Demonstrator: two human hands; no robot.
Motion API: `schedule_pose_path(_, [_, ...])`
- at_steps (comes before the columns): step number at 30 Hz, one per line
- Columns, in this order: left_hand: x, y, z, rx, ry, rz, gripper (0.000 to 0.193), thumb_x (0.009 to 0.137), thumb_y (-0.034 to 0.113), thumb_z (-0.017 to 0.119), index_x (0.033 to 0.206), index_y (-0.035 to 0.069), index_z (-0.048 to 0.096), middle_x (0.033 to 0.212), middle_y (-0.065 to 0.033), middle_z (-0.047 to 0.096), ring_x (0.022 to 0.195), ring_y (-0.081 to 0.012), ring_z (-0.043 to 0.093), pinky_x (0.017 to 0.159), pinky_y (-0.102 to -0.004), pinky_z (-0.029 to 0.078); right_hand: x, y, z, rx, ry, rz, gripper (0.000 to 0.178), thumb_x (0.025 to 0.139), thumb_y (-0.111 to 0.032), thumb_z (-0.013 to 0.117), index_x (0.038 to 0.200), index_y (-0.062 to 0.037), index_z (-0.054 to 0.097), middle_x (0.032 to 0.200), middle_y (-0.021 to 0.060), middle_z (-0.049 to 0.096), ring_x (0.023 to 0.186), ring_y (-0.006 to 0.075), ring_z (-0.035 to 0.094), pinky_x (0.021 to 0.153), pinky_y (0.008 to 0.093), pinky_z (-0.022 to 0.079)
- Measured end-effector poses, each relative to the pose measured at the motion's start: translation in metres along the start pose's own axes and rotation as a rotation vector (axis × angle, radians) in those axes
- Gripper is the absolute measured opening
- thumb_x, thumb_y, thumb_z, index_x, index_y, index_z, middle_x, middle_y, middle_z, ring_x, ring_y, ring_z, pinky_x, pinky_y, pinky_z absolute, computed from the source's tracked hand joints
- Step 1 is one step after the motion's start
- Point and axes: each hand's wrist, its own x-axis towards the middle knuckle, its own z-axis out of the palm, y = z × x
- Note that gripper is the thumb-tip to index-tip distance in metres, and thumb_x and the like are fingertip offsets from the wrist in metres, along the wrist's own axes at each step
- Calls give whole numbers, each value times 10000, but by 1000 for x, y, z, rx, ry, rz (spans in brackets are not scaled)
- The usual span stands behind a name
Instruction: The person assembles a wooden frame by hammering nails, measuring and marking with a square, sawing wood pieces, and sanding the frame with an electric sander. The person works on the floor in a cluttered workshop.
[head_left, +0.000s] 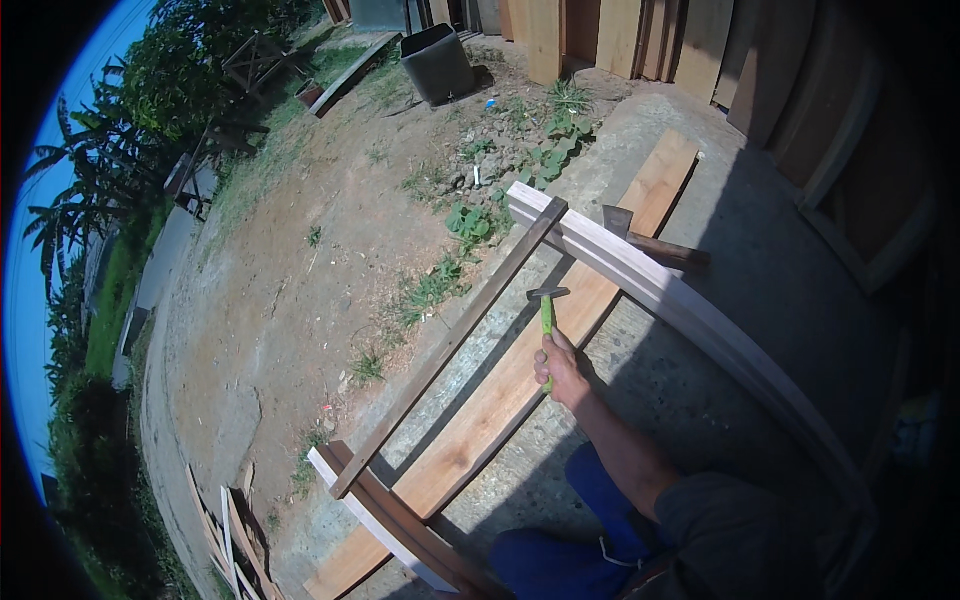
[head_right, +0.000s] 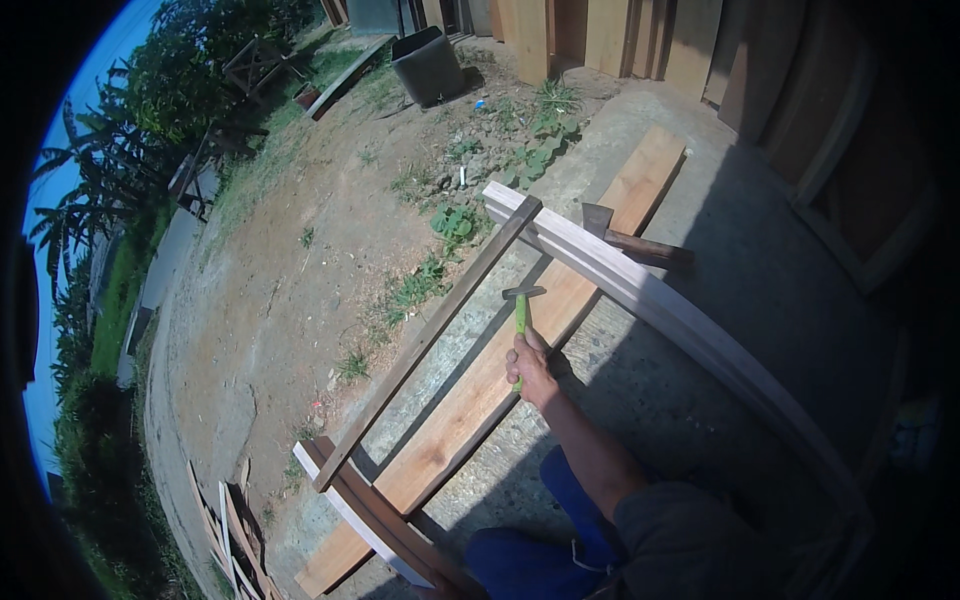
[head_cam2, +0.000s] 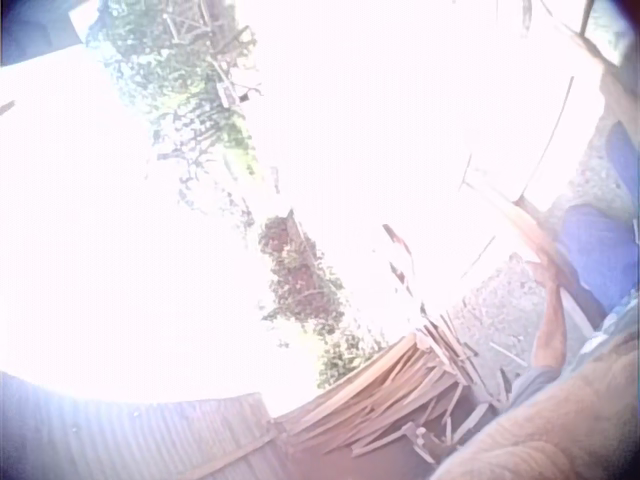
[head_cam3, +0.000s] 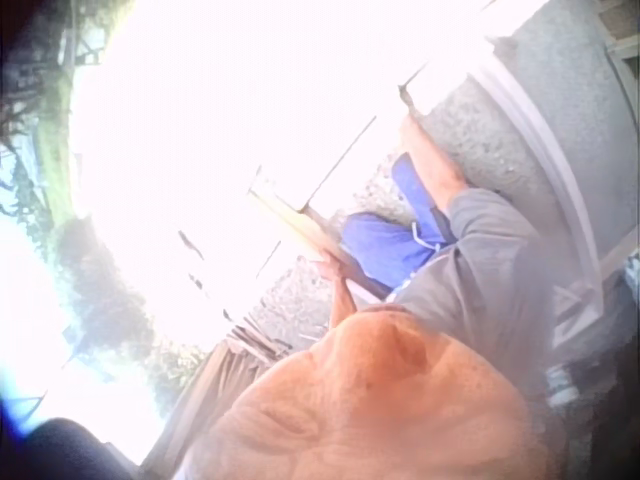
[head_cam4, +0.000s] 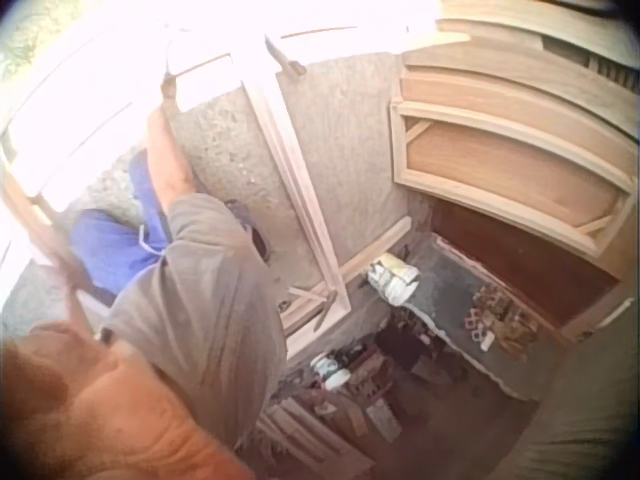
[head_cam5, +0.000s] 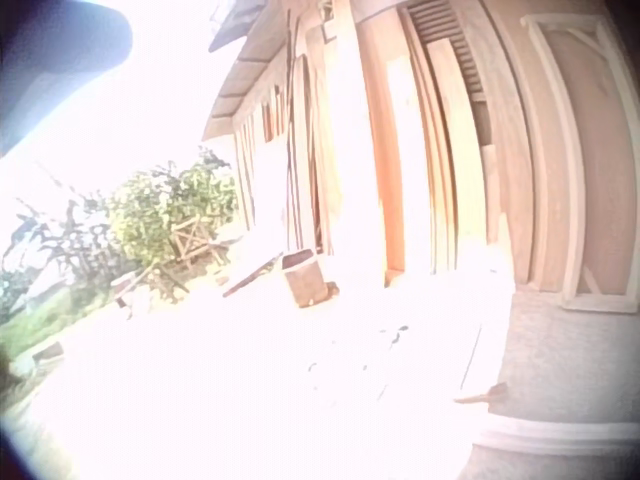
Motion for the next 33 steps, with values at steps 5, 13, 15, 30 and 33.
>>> schedule_pose_path(5, [9,-15,14,-60,18,104,1110,909,812,422,1495,-125,321,1096,-343,690,1029,-457,680,834,-512,554,30,-55,8,-52,1,-23,126,1098,-319,466,1179,-223,483,652,-56,383,467,59,347,398,250,318])
schedule_pose_path(13, [-10,20,7,-84,63,94,808,909,579,589,1378,-61,440,1127,-320,680,1051,-478,671,871,-535,533,19,-42,-25,-185,4,-23,177,1105,-318,454,1220,-187,483,653,-44,393,459,77,368,406,275,337])
schedule_pose_path(15, [-12,19,1,-123,90,81,735,909,520,631,1349,-45,469,1135,-315,677,1056,-484,669,880,-540,528,18,-35,-17,-226,1,1,198,1105,-331,451,1247,-196,483,680,-37,416,473,73,381,419,269,346])
schedule_pose_path(30, [42,82,-44,-189,6,-60,573,885,510,704,1128,19,534,1059,-306,683,1000,-514,662,862,-563,525,-122,177,54,-427,-442,705,426,1119,-331,407,1524,-203,375,822,37,512,487,93,420,422,259,379])
schedule_pose_path(33, [36,90,-49,-177,-29,-73,561,894,511,693,1120,24,529,1061,-302,680,998,-517,659,860,-565,524,-139,211,64,-439,-451,728,453,1119,-337,406,1550,-203,363,801,36,517,481,96,425,417,273,384])
